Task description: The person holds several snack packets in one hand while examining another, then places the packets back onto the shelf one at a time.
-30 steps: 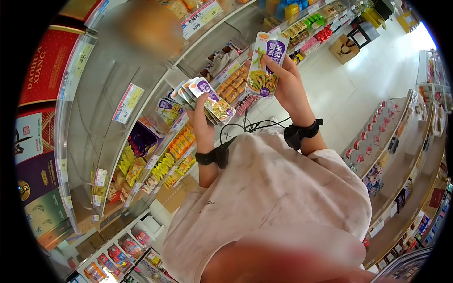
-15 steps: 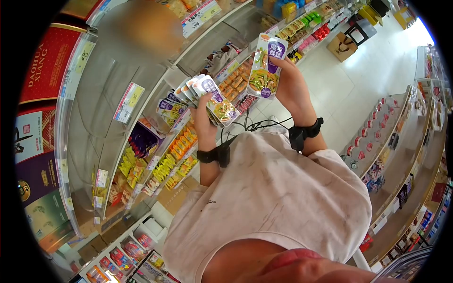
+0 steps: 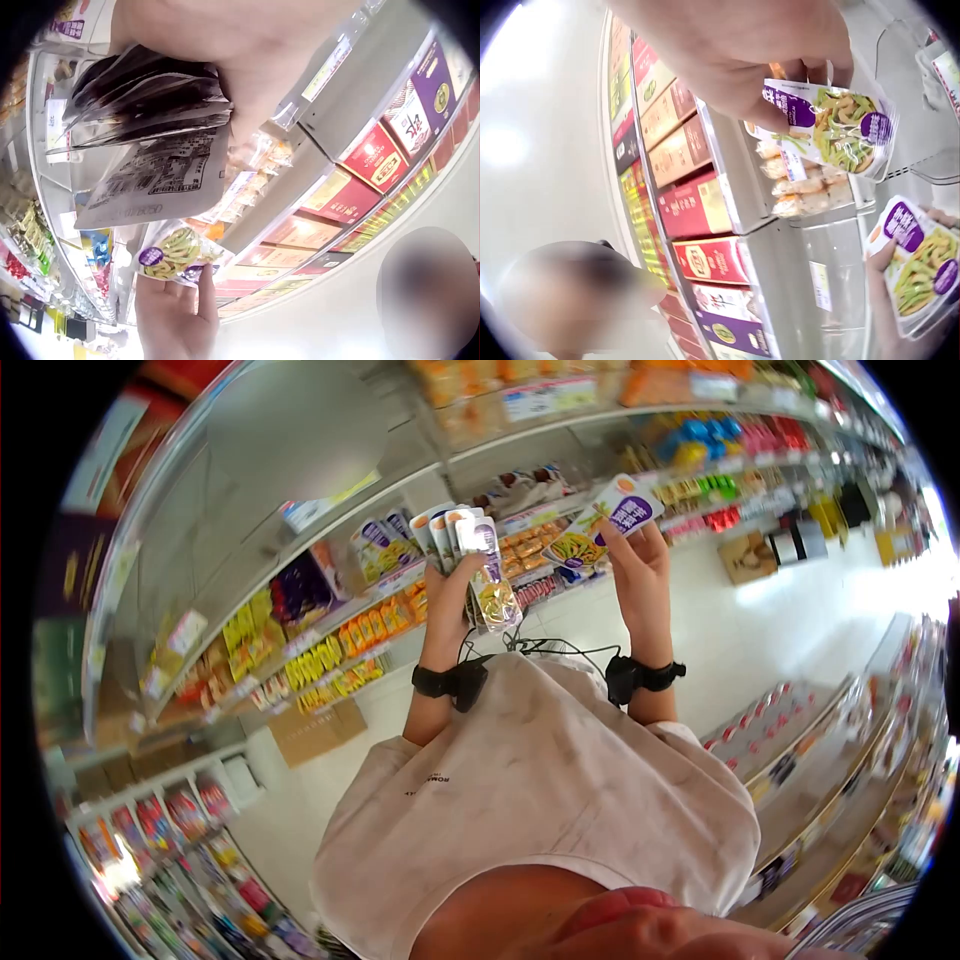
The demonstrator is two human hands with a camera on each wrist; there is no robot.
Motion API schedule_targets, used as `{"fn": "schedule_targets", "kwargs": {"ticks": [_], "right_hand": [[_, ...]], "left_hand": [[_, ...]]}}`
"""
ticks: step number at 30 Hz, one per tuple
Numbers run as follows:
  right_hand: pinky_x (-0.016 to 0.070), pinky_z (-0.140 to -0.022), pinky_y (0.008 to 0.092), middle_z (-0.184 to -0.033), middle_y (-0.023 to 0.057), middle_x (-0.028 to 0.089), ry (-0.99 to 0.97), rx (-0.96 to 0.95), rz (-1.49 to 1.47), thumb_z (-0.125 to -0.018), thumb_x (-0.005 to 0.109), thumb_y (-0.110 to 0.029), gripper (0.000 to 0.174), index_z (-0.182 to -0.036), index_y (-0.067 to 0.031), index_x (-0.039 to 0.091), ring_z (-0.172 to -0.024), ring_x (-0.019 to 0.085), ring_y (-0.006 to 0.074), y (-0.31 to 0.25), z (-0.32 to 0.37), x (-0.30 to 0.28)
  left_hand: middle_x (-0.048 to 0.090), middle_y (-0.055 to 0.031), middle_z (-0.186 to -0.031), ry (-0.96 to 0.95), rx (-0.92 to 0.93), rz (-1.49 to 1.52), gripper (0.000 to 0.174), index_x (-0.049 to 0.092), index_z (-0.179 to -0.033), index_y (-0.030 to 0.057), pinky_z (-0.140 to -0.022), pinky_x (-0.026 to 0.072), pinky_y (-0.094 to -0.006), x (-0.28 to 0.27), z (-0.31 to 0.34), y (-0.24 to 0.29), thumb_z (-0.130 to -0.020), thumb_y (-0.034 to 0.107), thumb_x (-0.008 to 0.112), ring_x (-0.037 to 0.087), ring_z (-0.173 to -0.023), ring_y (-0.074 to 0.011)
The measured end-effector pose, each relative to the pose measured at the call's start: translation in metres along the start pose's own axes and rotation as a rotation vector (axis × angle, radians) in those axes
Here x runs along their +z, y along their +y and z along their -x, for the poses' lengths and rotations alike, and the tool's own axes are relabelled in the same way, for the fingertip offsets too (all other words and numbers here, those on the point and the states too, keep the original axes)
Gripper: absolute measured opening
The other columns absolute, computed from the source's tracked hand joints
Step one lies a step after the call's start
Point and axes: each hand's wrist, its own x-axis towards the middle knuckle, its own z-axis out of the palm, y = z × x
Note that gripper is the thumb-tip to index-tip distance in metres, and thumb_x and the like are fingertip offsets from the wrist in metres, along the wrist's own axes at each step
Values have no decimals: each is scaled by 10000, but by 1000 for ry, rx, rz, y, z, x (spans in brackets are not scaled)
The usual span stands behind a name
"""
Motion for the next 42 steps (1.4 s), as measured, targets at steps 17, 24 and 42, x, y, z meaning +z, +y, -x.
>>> {"fn": "schedule_targets", "kwargs": {"ticks": [17,24,42], "right_hand": [[547,-789,458,-1119,246,671,-636,-726,1149,-882,724,-103,350,-1202,-10,617,-969,669,435,160,-126,128],[501,-898,510,-1159,225,663,-674,-786,1441,-890,702,-256,351,-1183,-65,664,-1058,610,451,210,-197,128],[461,-1010,477,-1252,196,642,-753,-804,1612,-936,602,-195,361,-1279,-88,632,-1165,594,391,260,-256,133]], "left_hand": [[653,-34,-977,404,254,324,372,581,-1146,39,-725,532,-287,-120,63,58,-813,91,739,655,-841,-131],[647,-37,-1057,394,280,337,416,571,-1194,51,-785,533,-308,-143,72,55,-823,116,748,651,-925,-146],[655,-35,-1020,356,292,346,401,565,-1197,43,-754,535,-300,-148,77,59,-836,96,735,652,-886,-135]]}}
